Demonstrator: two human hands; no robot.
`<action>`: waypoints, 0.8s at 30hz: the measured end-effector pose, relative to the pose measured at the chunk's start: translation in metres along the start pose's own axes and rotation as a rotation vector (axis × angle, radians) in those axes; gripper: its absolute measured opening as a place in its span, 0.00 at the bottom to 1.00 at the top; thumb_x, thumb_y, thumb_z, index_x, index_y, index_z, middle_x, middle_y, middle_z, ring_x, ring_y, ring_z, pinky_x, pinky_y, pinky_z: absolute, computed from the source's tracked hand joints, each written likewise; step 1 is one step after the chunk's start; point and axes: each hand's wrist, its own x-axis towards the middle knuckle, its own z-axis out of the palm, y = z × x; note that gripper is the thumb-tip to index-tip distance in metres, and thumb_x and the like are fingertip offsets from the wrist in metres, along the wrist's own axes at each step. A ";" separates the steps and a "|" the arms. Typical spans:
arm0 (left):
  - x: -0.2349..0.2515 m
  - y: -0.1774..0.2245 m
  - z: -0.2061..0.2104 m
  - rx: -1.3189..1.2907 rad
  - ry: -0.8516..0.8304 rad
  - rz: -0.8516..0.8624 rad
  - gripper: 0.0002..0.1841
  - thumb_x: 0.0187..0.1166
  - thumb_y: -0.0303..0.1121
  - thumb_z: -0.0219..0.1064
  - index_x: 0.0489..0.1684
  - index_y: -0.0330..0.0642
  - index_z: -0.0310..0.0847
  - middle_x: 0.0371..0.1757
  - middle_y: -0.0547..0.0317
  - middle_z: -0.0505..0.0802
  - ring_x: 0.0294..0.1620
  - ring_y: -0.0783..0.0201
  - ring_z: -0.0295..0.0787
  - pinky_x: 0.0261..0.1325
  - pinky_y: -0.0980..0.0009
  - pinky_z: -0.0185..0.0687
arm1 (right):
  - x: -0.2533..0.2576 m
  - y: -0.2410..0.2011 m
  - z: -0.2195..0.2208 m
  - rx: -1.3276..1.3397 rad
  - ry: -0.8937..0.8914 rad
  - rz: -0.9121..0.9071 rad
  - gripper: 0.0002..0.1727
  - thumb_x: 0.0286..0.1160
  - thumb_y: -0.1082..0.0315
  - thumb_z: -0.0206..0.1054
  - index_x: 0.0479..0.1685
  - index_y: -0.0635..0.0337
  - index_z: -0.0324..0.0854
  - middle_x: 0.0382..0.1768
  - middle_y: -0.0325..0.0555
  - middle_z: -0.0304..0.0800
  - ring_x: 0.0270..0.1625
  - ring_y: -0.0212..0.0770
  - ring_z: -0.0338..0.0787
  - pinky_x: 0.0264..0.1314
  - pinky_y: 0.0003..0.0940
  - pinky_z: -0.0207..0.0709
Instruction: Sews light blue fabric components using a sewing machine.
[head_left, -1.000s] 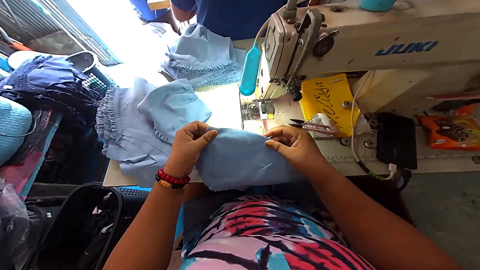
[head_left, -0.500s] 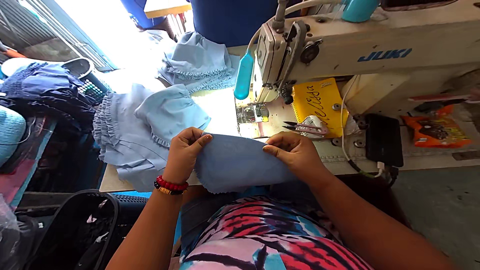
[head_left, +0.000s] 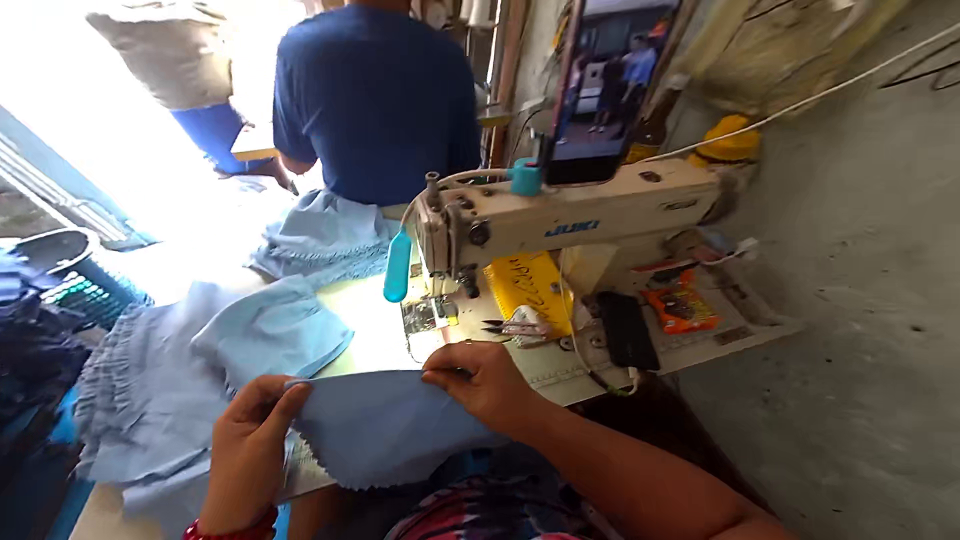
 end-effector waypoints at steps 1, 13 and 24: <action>0.002 -0.003 -0.005 0.009 0.019 -0.008 0.03 0.79 0.34 0.69 0.39 0.58 0.86 0.33 0.81 0.93 0.35 0.82 0.89 0.42 0.82 0.87 | 0.005 -0.001 0.007 -0.089 -0.008 -0.033 0.09 0.79 0.68 0.68 0.38 0.63 0.91 0.35 0.47 0.95 0.39 0.38 0.94 0.47 0.35 0.86; 0.107 0.054 0.029 0.847 -0.375 0.121 0.08 0.78 0.26 0.72 0.41 0.25 0.86 0.40 0.37 0.92 0.43 0.46 0.90 0.53 0.46 0.83 | 0.008 -0.023 0.047 -0.116 -0.334 0.491 0.16 0.87 0.64 0.58 0.53 0.69 0.85 0.43 0.59 0.93 0.50 0.54 0.93 0.57 0.53 0.83; 0.109 -0.066 0.114 1.053 -0.553 0.031 0.14 0.83 0.41 0.68 0.54 0.42 0.88 0.63 0.42 0.90 0.74 0.41 0.78 0.77 0.40 0.66 | -0.057 0.045 0.027 -0.605 -0.112 0.107 0.16 0.83 0.60 0.60 0.49 0.48 0.95 0.60 0.35 0.96 0.75 0.48 0.86 0.81 0.68 0.63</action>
